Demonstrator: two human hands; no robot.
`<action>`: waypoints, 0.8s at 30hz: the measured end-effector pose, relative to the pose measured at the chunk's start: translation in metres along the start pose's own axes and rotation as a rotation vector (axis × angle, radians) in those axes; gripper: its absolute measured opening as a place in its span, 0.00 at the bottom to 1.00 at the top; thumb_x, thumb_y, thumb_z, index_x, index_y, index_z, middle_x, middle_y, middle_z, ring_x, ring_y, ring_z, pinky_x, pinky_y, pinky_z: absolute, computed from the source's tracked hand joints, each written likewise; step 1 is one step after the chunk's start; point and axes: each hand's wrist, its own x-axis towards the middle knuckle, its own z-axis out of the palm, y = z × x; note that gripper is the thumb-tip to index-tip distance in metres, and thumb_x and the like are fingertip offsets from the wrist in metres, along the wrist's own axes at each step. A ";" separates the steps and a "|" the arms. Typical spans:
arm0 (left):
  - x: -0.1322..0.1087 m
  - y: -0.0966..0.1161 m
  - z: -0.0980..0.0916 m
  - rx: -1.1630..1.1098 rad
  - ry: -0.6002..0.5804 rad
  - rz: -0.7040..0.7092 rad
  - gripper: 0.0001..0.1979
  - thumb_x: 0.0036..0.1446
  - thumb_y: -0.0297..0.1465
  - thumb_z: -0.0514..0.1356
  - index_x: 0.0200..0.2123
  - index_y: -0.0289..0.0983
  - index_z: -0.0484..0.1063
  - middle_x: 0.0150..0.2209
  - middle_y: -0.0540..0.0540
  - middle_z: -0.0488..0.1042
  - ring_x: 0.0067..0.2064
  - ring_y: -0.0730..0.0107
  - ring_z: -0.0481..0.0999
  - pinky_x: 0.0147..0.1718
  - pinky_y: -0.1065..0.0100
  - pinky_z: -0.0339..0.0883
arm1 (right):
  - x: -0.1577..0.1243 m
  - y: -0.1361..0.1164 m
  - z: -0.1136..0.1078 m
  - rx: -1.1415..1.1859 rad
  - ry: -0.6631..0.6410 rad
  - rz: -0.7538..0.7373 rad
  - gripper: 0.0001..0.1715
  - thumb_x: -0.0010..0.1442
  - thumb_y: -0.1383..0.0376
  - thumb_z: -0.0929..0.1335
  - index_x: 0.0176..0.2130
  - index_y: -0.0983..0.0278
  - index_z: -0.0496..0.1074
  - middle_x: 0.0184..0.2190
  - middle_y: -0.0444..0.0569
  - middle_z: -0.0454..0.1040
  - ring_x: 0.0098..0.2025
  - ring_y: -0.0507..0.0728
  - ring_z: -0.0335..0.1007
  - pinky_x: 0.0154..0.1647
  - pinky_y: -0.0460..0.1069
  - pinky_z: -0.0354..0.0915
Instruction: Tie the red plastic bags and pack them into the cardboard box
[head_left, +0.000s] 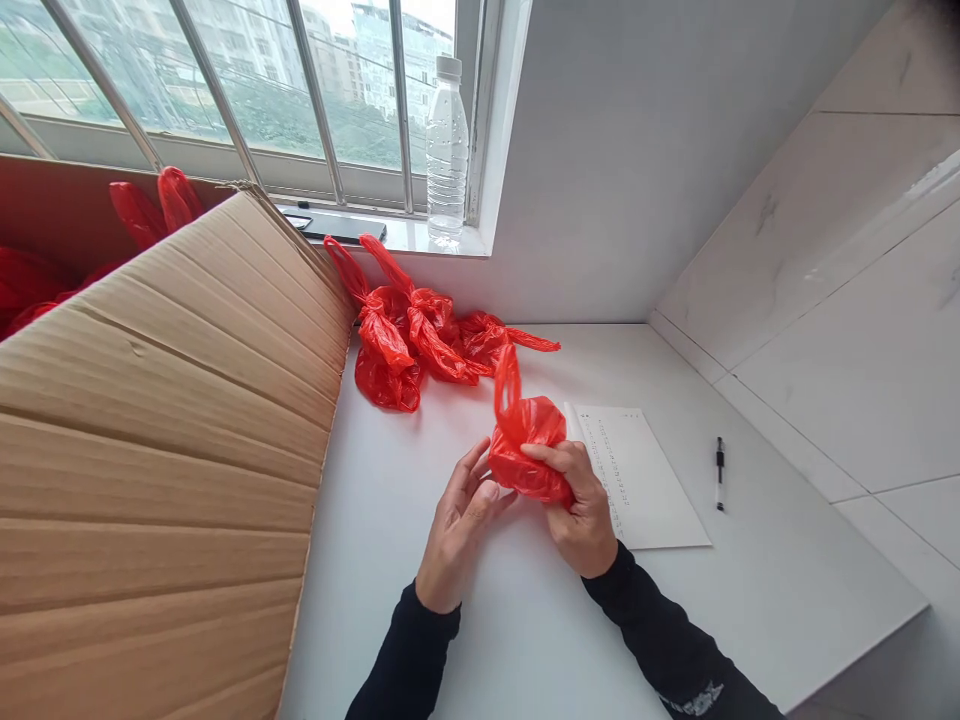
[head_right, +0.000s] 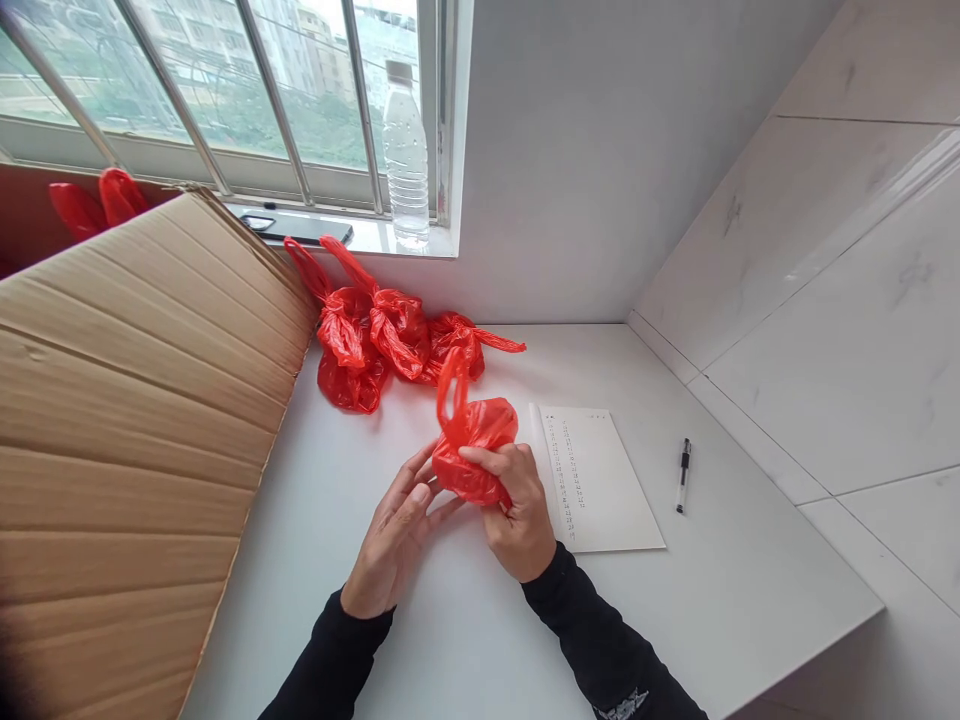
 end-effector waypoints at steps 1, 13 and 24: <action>0.000 0.001 0.001 -0.096 -0.042 -0.031 0.27 0.60 0.41 0.59 0.61 0.43 0.62 0.60 0.39 0.66 0.60 0.50 0.66 0.53 0.54 0.67 | 0.000 0.000 0.001 -0.045 -0.075 -0.064 0.34 0.54 0.77 0.63 0.53 0.49 0.73 0.39 0.49 0.70 0.44 0.62 0.63 0.49 0.60 0.64; 0.010 0.012 -0.015 -0.443 0.348 -0.174 0.18 0.59 0.29 0.59 0.52 0.36 0.73 0.46 0.42 0.79 0.48 0.56 0.78 0.48 0.60 0.72 | 0.002 -0.013 0.002 0.120 -0.143 -0.022 0.21 0.62 0.70 0.63 0.52 0.55 0.72 0.42 0.48 0.74 0.46 0.57 0.69 0.51 0.55 0.66; 0.006 0.008 -0.004 -0.375 0.281 -0.152 0.18 0.56 0.35 0.63 0.48 0.33 0.76 0.45 0.41 0.79 0.47 0.54 0.78 0.48 0.60 0.71 | 0.010 0.014 0.010 0.535 -0.106 0.529 0.27 0.59 0.55 0.71 0.54 0.62 0.69 0.44 0.52 0.77 0.44 0.58 0.74 0.48 0.53 0.69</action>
